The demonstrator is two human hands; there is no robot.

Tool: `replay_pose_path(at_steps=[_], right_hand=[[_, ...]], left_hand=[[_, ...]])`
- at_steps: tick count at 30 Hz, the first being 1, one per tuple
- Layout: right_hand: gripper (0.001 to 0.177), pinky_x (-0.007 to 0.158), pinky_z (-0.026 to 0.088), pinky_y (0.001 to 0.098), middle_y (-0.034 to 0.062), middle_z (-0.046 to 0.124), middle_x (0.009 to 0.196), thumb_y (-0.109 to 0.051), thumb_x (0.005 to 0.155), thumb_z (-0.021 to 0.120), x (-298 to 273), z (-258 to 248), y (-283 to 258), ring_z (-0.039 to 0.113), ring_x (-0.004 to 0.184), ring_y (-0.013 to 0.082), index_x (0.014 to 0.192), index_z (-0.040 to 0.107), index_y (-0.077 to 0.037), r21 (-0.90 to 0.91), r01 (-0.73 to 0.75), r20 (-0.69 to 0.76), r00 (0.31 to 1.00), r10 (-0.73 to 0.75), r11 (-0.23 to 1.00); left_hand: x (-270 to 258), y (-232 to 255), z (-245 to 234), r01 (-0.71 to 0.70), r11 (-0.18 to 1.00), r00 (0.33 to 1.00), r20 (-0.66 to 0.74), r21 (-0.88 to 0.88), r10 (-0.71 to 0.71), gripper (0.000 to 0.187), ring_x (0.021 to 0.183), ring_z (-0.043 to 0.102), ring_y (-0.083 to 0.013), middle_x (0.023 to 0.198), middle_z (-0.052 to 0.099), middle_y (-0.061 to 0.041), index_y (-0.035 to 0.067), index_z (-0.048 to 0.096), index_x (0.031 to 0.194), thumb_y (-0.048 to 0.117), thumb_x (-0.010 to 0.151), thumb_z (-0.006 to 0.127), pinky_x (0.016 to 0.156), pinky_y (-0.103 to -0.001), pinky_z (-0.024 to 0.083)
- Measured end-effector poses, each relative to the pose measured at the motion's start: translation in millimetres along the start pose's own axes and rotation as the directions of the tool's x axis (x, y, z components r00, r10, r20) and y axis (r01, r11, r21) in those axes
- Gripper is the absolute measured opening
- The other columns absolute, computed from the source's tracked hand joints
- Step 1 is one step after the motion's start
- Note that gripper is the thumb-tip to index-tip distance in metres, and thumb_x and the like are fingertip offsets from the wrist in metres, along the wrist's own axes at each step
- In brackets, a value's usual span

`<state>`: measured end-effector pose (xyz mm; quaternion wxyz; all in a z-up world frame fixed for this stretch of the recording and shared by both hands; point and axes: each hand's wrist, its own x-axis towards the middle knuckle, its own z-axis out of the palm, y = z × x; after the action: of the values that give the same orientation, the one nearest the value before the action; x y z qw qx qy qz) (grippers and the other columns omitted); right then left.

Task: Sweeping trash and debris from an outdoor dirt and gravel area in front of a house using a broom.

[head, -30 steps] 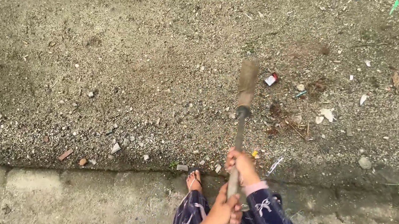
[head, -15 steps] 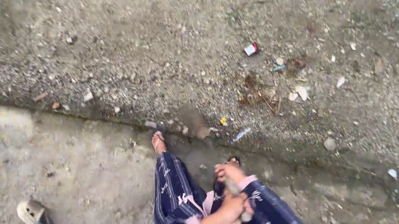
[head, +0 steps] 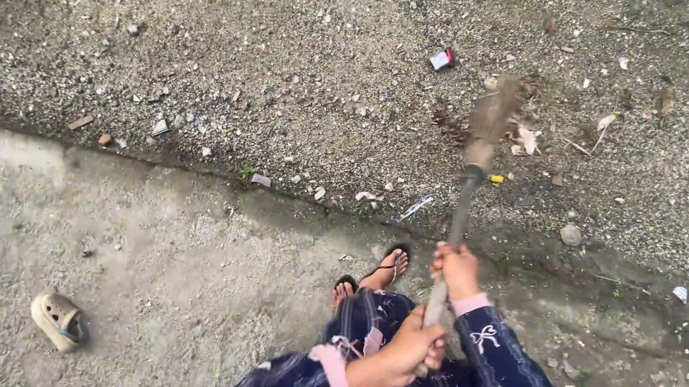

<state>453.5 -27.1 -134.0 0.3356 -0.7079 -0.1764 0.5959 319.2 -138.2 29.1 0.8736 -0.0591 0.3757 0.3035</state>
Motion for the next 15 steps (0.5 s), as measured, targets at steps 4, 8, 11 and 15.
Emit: replay_pose_path(at_steps=[4, 8, 11, 15], right_hand=[[0.009, 0.041, 0.043, 0.0321, 0.0011, 0.063, 0.068, -0.012, 0.094, 0.067, -52, 90, 58, 0.052, 0.051, 0.0120, 0.098, 0.065, -0.004, 0.126, -0.326, 0.399, 0.881, 0.253, 0.937], [0.018, 0.038, 0.036, 0.0312, 0.0006, 0.052, 0.060, -0.019, 0.097, 0.067, -47, 127, 137, 0.044, 0.044, 0.0138, 0.092, 0.060, -0.004, -0.036, -0.395, 0.602, 0.725, 0.335, 0.918], [0.022, 0.049, 0.045, 0.0333, -0.0028, 0.048, 0.061, -0.024, 0.101, 0.065, -51, 108, 154, 0.047, 0.048, 0.0163, 0.090, 0.060, -0.006, -0.104, -0.580, 0.794, 0.441, 0.418, 0.808], [0.011, 0.050, 0.040, 0.0290, -0.0013, 0.058, 0.072, -0.014, 0.098, 0.058, 2, 3, 178, 0.049, 0.057, 0.0117, 0.097, 0.063, -0.004, 0.001, -0.552, 0.607, 0.663, 0.438, 0.834]], left_hand=[[-60, -21, -26, -0.138, 0.988, 0.953, -0.281, -0.076, 0.111, 0.037, 0.054, 0.042, -0.0103, 0.078, 0.048, -0.003, 0.023, 0.035, 0.127, 0.006, 0.098, 0.051, 0.043, -0.022, 0.035], [-51, -34, -49, -0.233, 0.965, 0.857, -0.494, -0.120, 0.145, 0.045, 0.054, 0.044, -0.0120, 0.077, 0.048, -0.005, 0.028, 0.033, 0.126, 0.000, 0.095, 0.051, 0.045, -0.026, 0.039], [-16, -59, -75, -0.192, 0.979, 0.819, -0.561, -0.066, 0.123, 0.033, 0.054, 0.045, -0.0181, 0.075, 0.049, -0.009, 0.015, 0.029, 0.117, 0.000, 0.099, 0.052, 0.046, -0.032, 0.043], [51, -113, -88, 0.027, 0.992, 0.957, -0.283, -0.127, -0.062, 0.010, 0.053, 0.046, -0.0126, 0.073, 0.049, -0.004, 0.002, 0.044, 0.100, 0.002, 0.099, 0.054, 0.044, -0.027, 0.044]])
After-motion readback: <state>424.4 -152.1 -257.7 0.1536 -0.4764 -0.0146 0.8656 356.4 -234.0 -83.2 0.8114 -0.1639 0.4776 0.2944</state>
